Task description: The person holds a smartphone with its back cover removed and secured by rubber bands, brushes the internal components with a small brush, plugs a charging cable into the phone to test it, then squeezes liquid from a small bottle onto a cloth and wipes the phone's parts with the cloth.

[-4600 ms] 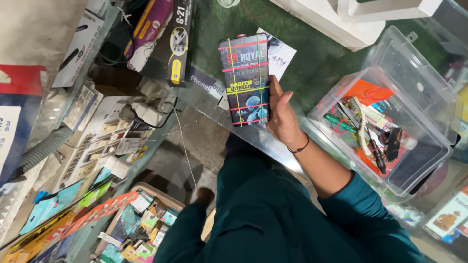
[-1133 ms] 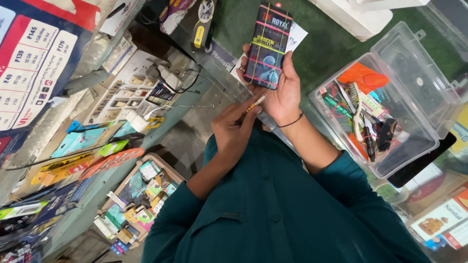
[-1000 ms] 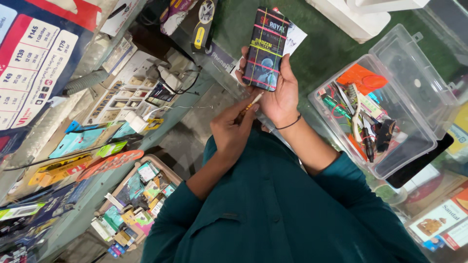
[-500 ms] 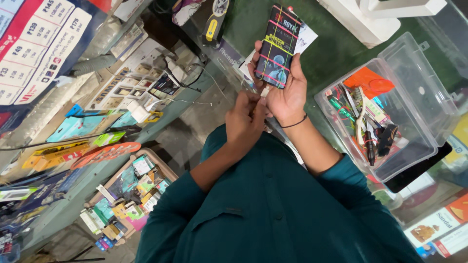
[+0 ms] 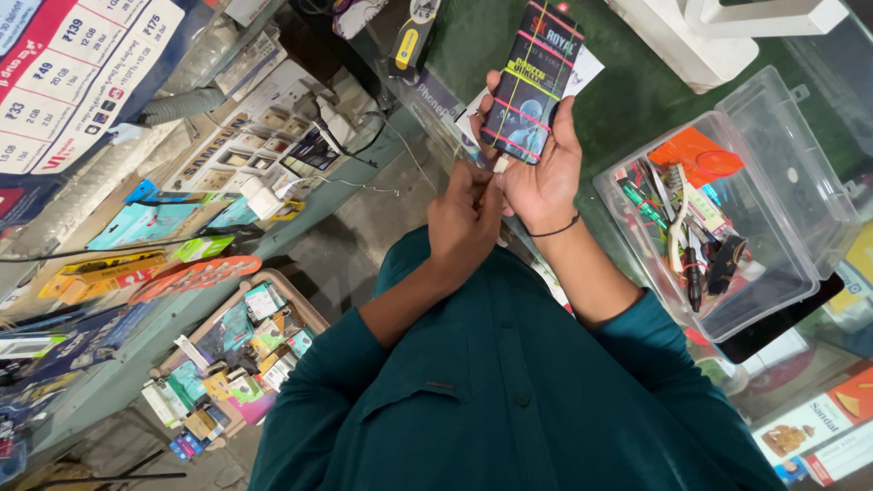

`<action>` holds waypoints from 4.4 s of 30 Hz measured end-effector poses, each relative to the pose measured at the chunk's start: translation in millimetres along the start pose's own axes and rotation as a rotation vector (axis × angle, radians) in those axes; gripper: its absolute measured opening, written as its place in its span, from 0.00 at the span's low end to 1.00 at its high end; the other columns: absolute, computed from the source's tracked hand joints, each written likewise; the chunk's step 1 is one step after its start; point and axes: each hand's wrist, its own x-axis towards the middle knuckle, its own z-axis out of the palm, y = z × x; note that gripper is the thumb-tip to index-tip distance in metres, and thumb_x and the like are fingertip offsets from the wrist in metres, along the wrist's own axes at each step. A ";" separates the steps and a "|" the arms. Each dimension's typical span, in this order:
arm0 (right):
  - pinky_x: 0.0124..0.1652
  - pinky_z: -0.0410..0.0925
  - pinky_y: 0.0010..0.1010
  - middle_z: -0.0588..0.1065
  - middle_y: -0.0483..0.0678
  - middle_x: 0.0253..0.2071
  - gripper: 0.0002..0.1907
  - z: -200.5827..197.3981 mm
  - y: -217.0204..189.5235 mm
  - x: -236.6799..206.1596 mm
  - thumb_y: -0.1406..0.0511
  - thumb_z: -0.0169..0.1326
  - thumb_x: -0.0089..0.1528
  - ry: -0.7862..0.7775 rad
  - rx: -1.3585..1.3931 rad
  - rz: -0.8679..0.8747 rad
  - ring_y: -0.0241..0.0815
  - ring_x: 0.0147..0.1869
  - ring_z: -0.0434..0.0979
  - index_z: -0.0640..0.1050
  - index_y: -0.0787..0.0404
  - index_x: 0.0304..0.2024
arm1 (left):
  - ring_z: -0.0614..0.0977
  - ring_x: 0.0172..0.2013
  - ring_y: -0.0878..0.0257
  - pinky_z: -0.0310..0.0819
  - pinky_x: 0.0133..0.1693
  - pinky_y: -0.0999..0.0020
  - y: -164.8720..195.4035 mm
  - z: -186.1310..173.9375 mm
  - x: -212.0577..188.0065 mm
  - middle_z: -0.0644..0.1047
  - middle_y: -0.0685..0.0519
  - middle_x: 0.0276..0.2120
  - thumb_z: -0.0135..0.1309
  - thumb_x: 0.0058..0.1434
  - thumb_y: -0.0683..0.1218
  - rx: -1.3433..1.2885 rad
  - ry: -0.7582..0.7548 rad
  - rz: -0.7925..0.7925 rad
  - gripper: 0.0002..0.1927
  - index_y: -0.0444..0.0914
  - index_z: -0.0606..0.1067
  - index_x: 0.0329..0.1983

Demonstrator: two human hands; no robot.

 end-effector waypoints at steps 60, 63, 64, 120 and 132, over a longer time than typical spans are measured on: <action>0.67 0.67 0.55 0.68 0.61 0.70 0.41 -9.6 -24.7 22.1 0.42 0.30 0.74 -0.041 -0.267 0.040 0.57 0.66 0.75 0.62 0.66 0.75 | 0.83 0.39 0.64 0.78 0.41 0.70 -33.0 -45.8 35.8 0.82 0.48 0.41 0.57 0.68 0.41 0.020 -0.080 0.032 0.11 0.34 0.72 0.51; 0.67 0.67 0.55 0.68 0.61 0.70 0.40 -8.1 -26.1 24.1 0.42 0.30 0.75 -0.036 -0.278 0.044 0.57 0.66 0.75 0.61 0.65 0.75 | 0.83 0.38 0.64 0.78 0.41 0.71 -34.5 -44.5 46.2 0.81 0.49 0.40 0.57 0.67 0.41 0.023 -0.102 0.020 0.12 0.34 0.72 0.51; 0.66 0.67 0.54 0.68 0.61 0.70 0.40 -7.5 -26.5 24.4 0.42 0.30 0.75 -0.033 -0.284 0.044 0.57 0.66 0.75 0.61 0.65 0.75 | 0.83 0.38 0.64 0.78 0.40 0.71 -35.5 -43.8 49.5 0.81 0.49 0.40 0.58 0.67 0.41 0.018 -0.108 0.004 0.12 0.34 0.72 0.51; 0.68 0.66 0.55 0.65 0.64 0.71 0.43 -36.4 -44.2 45.3 0.41 0.27 0.73 -0.004 -0.315 0.060 0.57 0.70 0.72 0.57 0.66 0.77 | 0.68 0.37 0.67 0.63 0.43 0.72 -107.1 -17.9 107.8 0.68 0.54 0.36 0.40 0.76 0.43 -0.216 -0.266 -0.024 0.09 0.36 0.67 0.39; 0.69 0.65 0.54 0.65 0.63 0.72 0.42 -35.3 -43.9 43.3 0.42 0.28 0.74 0.018 -0.358 0.023 0.57 0.70 0.72 0.56 0.64 0.78 | 0.72 0.39 0.65 0.68 0.44 0.70 -79.9 -23.5 105.9 0.71 0.51 0.43 0.55 0.67 0.39 -0.056 -0.190 0.041 0.15 0.35 0.65 0.53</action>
